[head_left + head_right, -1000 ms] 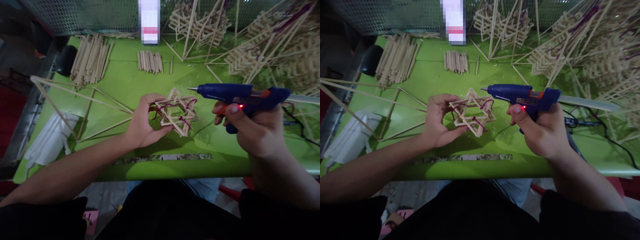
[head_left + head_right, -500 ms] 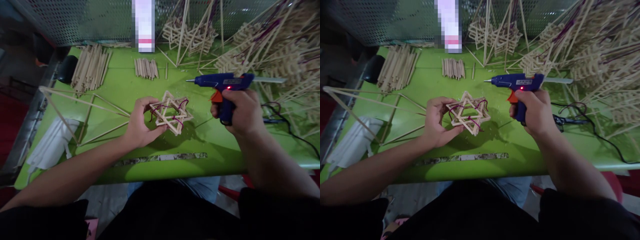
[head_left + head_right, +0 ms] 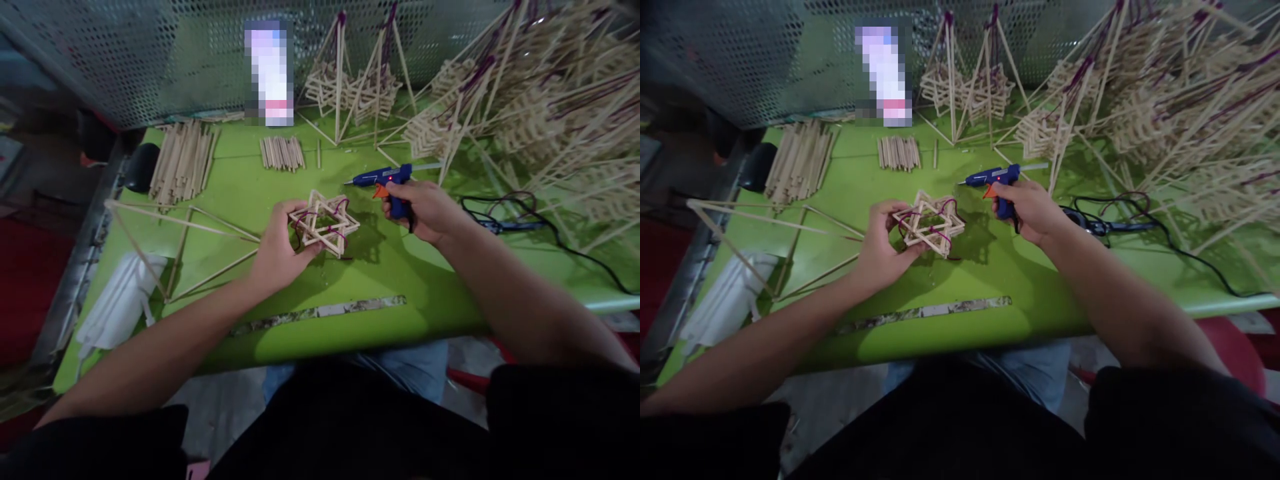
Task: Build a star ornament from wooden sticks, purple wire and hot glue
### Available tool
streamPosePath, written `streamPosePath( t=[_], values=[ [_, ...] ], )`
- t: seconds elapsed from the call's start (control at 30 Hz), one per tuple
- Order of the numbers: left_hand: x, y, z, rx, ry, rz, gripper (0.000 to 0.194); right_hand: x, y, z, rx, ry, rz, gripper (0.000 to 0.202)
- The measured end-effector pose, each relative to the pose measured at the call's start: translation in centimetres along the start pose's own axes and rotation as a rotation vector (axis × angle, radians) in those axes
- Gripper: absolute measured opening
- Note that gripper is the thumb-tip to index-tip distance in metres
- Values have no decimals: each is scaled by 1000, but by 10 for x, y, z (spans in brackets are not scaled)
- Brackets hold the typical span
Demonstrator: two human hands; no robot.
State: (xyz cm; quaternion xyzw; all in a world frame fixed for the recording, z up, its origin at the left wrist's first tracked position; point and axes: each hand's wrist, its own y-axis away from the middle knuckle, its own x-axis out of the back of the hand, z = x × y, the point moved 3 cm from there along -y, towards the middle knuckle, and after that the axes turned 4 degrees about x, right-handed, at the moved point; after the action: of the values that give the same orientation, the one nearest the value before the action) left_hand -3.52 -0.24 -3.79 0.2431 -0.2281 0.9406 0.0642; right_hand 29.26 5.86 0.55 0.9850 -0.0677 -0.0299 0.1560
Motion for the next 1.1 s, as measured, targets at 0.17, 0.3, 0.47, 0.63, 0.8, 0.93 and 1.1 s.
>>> streamPosePath(
  t=[0.17,0.3,0.47,0.63,0.8,0.93,1.1],
  values=[
    [0,-4,-6,87,21,-32,83,19,-23,10,164,320,49,39],
    [0,-6,-6,167,10,-34,83,25,-22,1,350,913,118,43],
    [4,-9,-2,304,6,-13,87,20,-11,-13,282,1313,148,55],
    [10,-14,4,400,48,34,89,17,-8,-17,261,1454,55,64],
    [8,-17,7,466,52,132,92,15,-1,-20,242,1505,49,70],
    [3,-18,6,476,16,149,100,13,6,-23,275,1493,106,67],
    [2,-21,-4,473,53,195,105,2,19,-29,473,1330,81,43]
  ],
)
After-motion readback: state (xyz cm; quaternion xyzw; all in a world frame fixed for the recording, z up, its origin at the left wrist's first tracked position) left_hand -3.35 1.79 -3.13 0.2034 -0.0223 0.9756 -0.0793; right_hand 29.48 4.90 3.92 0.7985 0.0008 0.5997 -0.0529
